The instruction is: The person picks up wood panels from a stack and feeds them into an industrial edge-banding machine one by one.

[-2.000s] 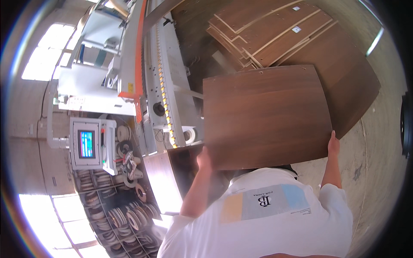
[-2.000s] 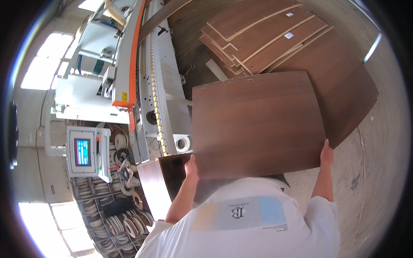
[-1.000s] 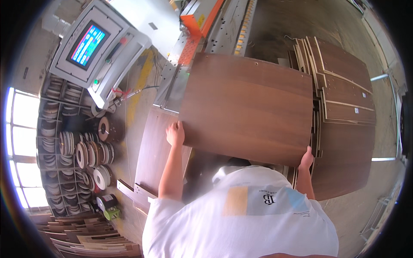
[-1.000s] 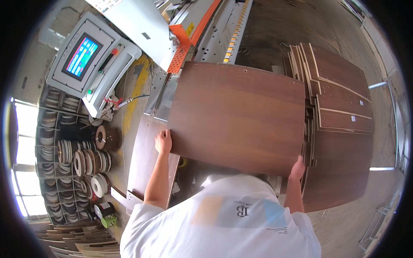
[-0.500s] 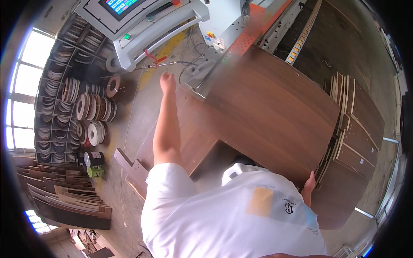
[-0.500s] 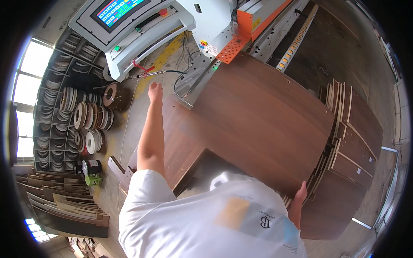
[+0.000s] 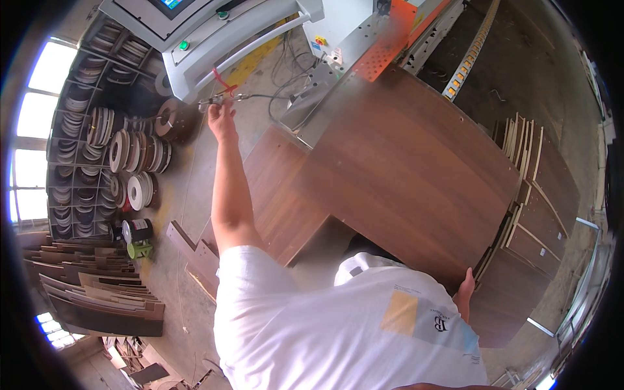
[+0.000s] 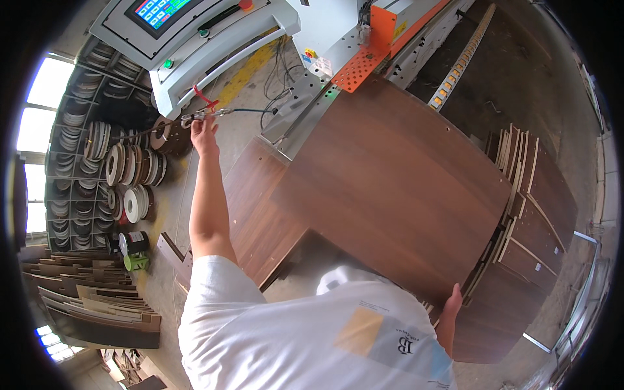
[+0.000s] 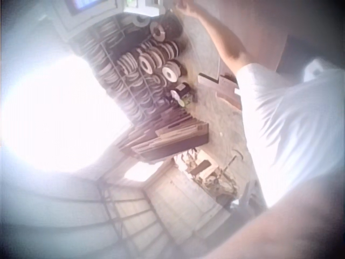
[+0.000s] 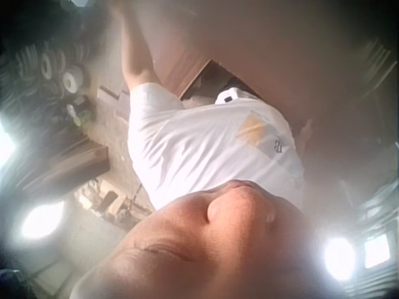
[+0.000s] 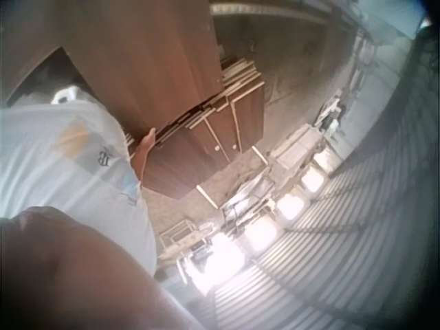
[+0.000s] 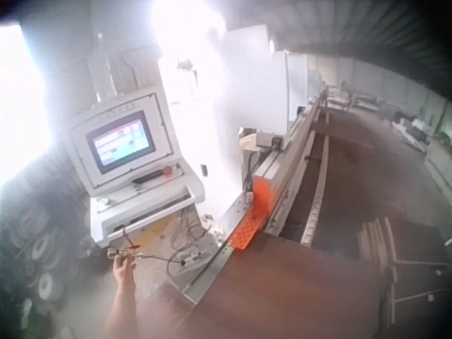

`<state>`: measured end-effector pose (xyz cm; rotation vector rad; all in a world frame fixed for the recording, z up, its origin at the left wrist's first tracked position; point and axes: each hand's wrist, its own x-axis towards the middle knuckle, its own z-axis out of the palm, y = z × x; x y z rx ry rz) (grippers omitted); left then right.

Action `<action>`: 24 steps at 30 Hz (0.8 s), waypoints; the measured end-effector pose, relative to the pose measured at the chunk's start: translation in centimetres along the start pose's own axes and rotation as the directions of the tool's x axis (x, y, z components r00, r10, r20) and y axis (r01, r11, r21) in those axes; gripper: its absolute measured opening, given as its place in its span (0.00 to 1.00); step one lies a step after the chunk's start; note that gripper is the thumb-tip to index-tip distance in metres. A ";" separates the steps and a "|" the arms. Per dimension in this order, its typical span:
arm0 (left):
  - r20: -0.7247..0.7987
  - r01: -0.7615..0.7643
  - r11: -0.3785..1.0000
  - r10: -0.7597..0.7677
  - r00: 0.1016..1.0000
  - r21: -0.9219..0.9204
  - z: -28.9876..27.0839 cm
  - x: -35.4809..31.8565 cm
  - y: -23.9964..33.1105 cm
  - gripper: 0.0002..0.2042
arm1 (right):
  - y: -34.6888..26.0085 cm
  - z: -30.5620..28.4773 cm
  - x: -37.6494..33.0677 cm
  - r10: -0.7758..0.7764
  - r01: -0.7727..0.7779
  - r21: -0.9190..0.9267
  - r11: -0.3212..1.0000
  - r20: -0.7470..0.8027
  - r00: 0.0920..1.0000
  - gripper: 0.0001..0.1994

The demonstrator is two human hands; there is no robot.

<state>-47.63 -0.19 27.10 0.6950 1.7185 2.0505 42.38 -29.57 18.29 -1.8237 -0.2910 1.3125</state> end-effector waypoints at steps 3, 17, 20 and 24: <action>-0.082 -0.287 0.957 0.289 0.954 0.032 -3.6 0.3 3.4 0.09 | -0.7 1.0 -0.4 0.009 -0.009 0.015 1.000 0.024 1.000 0.26; 0.558 -0.574 0.070 -0.360 0.748 0.816 6.9 -20.3 10.5 0.20 | 2.3 -0.6 0.6 -0.126 0.124 -0.101 0.987 -0.010 0.992 0.25; 0.567 -0.557 0.156 -0.404 0.717 0.816 9.2 -23.7 5.7 0.23 | 3.0 -0.9 0.5 -0.181 0.178 -0.106 0.978 -0.028 0.983 0.23; 0.540 -0.423 0.366 -0.328 0.775 0.829 10.2 -25.4 -1.7 0.23 | 1.0 0.3 -1.9 -0.235 0.235 -0.183 0.955 0.018 0.972 0.22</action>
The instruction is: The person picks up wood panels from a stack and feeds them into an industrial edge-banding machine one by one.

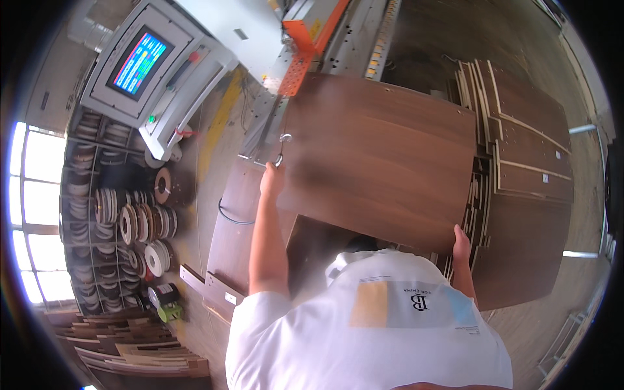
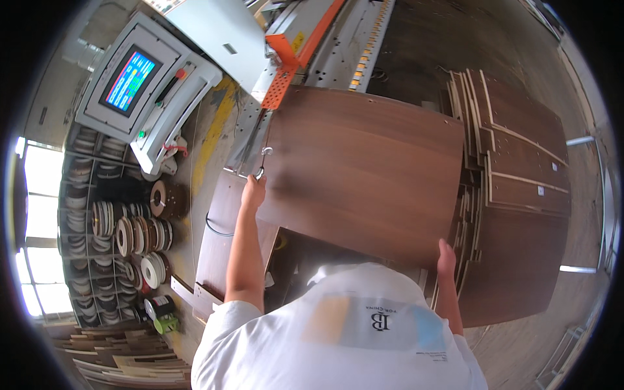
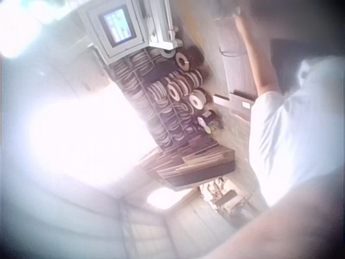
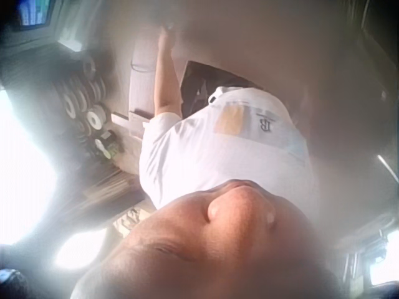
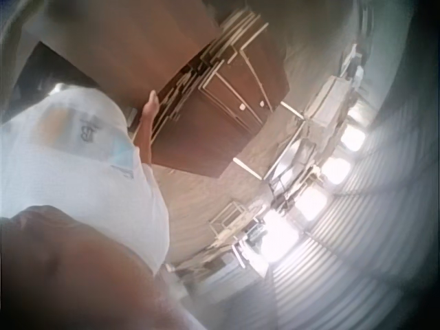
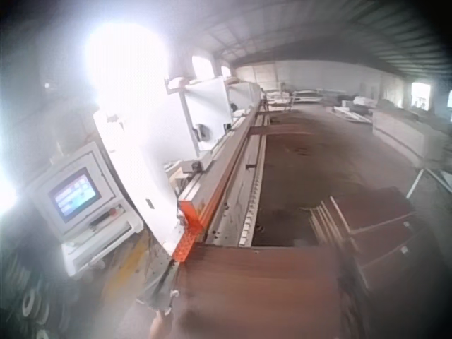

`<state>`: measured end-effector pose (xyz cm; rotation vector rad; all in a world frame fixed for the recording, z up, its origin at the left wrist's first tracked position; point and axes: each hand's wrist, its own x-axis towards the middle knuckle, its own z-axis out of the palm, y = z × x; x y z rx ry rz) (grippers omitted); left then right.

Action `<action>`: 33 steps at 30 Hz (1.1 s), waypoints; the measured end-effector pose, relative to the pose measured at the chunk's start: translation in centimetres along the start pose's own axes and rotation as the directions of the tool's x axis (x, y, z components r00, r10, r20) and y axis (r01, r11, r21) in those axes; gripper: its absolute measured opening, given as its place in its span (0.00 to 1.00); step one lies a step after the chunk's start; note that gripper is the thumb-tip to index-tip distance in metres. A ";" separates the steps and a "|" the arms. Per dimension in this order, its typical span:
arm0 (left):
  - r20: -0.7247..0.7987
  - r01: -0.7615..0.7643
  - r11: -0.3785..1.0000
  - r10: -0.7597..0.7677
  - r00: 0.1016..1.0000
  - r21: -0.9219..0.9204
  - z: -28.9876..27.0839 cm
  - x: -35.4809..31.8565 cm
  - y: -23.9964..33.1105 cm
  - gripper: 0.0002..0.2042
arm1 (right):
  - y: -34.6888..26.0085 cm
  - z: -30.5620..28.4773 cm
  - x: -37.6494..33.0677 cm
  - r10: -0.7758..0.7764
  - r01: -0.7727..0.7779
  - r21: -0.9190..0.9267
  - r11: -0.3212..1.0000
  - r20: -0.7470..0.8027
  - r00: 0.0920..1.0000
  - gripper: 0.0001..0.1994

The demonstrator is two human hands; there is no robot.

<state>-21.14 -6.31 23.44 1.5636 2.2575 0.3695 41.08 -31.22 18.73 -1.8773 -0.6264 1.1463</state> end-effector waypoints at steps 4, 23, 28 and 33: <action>0.195 0.069 0.987 -0.040 0.980 -0.148 7.1 -3.8 6.3 0.24 | 0.3 -0.3 -0.1 -0.063 0.064 -0.031 0.997 0.037 0.997 0.21; 0.307 0.323 0.943 -0.333 0.892 0.085 0.7 -21.5 -1.9 0.26 | -1.1 -0.7 -0.8 0.250 -0.325 0.436 0.839 0.222 0.943 0.30; 0.769 -0.327 0.933 0.100 0.632 0.148 -4.8 -32.5 9.7 0.26 | -3.3 -0.5 -1.7 0.298 -0.397 0.459 0.795 0.274 0.914 0.29; 0.330 0.249 0.942 -0.314 0.890 0.225 -8.0 -32.2 0.5 0.25 | -0.8 -1.4 0.0 0.260 -0.371 0.410 0.833 0.303 0.917 0.25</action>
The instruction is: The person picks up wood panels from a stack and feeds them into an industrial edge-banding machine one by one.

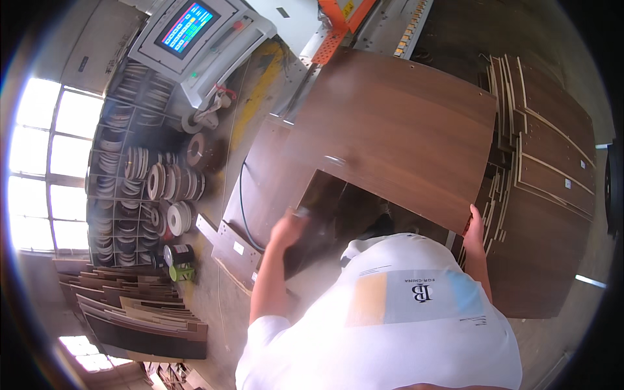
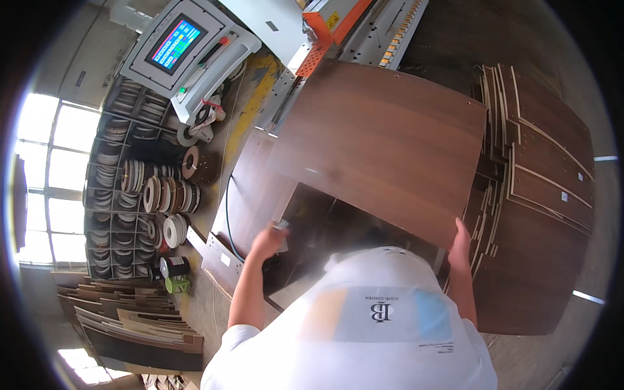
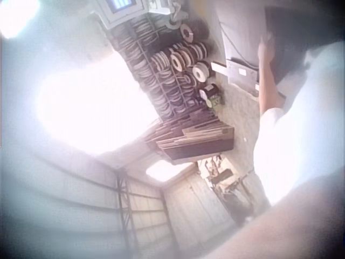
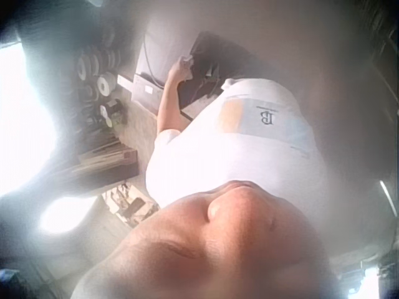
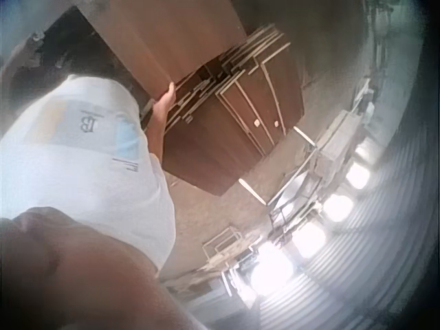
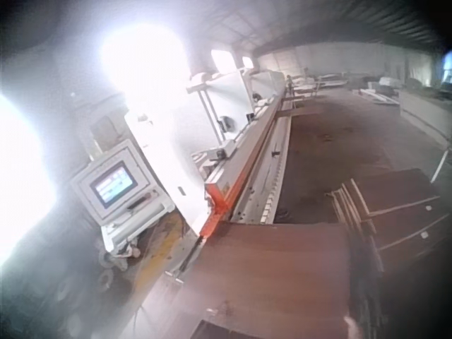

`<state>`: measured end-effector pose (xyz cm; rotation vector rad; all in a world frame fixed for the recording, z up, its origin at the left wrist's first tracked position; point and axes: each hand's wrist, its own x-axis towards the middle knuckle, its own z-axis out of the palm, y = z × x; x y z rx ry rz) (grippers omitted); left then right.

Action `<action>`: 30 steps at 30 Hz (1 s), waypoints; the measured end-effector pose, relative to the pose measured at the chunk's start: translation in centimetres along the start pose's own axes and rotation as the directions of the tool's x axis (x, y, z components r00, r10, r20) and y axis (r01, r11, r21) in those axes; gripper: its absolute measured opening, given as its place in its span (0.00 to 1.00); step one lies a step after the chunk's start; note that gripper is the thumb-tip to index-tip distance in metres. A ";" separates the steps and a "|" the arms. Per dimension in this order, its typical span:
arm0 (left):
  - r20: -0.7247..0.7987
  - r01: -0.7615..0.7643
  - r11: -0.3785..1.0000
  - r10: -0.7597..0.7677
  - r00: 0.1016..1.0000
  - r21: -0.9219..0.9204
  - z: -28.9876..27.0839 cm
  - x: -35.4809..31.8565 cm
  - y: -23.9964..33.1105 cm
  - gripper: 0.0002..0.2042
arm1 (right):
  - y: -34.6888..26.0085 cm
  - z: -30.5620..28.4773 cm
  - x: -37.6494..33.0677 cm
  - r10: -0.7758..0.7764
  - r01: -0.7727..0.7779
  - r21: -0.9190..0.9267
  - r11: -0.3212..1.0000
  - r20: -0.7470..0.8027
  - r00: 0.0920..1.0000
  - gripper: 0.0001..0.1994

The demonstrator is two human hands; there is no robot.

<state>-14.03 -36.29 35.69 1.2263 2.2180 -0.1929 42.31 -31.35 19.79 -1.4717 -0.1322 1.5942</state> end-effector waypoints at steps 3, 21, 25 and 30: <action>-0.345 0.213 0.977 -0.200 0.917 0.000 -1.6 0.8 -6.4 0.24 | -0.4 0.7 -0.5 -0.021 0.021 -0.028 0.999 0.004 1.000 0.22; -0.275 0.192 0.981 -0.184 0.944 0.003 -3.4 -2.2 -10.9 0.25 | -0.2 0.3 0.4 -0.096 0.107 -0.175 0.979 0.067 0.993 0.19; -0.398 0.126 0.989 -0.149 0.905 -0.083 -2.6 0.9 -9.4 0.24 | 0.0 0.3 0.7 -0.129 0.135 -0.173 0.976 0.051 0.990 0.19; -0.263 -0.109 0.861 -0.030 0.964 -0.497 3.0 3.8 -0.9 0.21 | -0.8 2.7 -1.7 -0.206 0.135 -0.600 0.788 -0.050 0.977 0.21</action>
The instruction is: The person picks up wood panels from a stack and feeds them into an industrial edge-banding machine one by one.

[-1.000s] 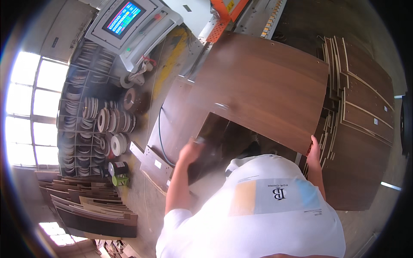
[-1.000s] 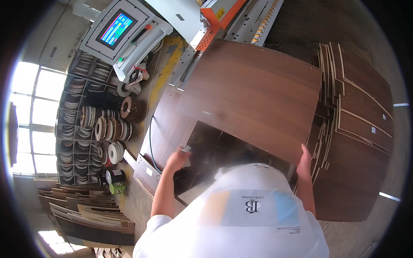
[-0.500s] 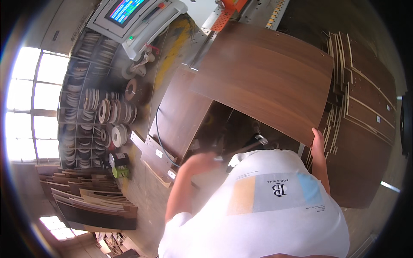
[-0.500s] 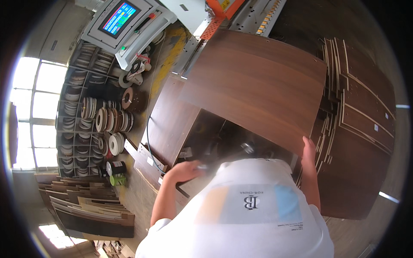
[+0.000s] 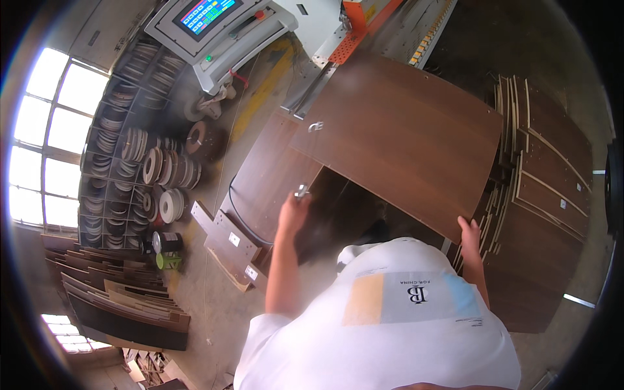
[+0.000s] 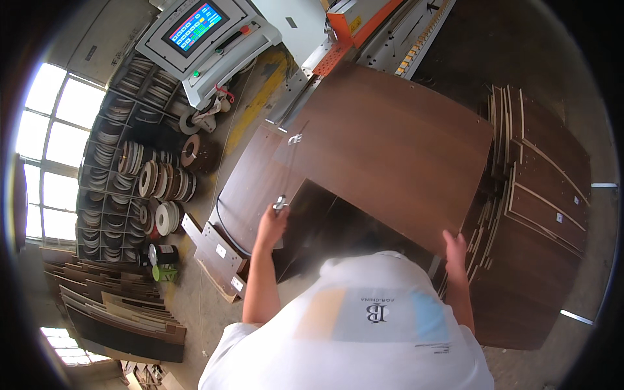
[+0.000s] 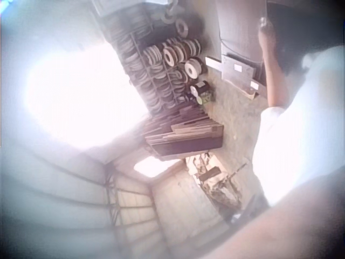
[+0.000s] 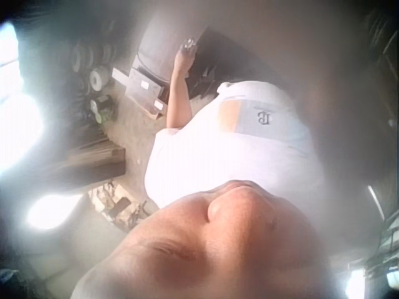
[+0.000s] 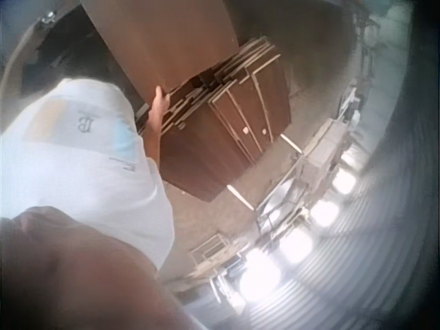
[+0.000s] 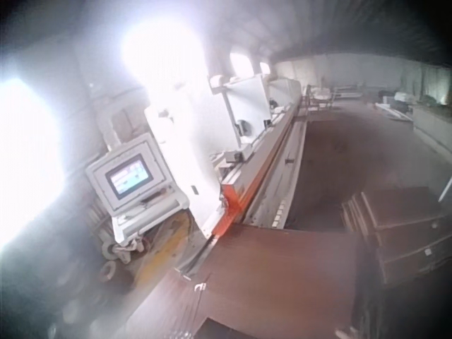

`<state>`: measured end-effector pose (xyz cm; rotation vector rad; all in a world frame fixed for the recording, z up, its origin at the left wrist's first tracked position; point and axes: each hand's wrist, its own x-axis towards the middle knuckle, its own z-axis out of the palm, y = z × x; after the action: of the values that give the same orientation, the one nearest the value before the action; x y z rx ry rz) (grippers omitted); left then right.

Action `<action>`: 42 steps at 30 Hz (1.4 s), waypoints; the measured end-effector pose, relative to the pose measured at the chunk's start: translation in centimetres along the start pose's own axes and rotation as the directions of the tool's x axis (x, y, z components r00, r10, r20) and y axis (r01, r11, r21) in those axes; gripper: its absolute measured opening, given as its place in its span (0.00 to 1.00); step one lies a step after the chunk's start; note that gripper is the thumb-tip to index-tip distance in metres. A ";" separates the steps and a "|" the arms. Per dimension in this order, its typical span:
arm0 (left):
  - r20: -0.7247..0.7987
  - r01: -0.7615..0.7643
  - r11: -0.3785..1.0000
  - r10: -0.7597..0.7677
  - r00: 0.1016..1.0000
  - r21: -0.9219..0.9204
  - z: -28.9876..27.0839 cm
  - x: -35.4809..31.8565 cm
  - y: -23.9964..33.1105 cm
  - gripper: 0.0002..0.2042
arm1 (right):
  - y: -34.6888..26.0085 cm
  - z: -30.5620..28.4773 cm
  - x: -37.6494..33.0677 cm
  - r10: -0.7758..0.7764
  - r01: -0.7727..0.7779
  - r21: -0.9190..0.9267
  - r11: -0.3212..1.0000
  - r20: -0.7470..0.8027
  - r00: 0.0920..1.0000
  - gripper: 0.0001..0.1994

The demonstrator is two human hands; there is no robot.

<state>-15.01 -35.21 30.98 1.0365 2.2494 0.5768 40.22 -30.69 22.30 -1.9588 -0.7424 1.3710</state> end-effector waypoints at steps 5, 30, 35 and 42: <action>0.087 -0.146 0.983 0.156 0.984 -0.106 6.7 0.1 7.4 0.19 | 1.7 1.2 0.7 -0.150 0.150 0.021 0.988 -0.005 0.989 0.21; 0.241 0.221 0.442 -0.011 0.970 -0.869 14.9 7.0 12.7 0.19 | -1.7 4.8 7.3 -0.259 0.237 -0.179 0.955 -0.107 0.960 0.21; 0.319 0.227 0.517 0.097 0.943 -0.826 14.4 9.5 15.7 0.16 | -7.2 4.9 9.2 -0.197 0.185 -0.127 0.975 -0.089 0.976 0.21; 0.384 -0.485 0.798 0.347 0.855 0.359 12.0 10.0 20.1 0.21 | -8.6 2.4 11.9 -0.042 0.093 0.397 0.913 -0.134 0.990 0.24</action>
<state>-1.55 -13.61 30.85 1.7604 1.9142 0.0462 40.69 -15.85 21.10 -1.6555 -0.4229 1.2339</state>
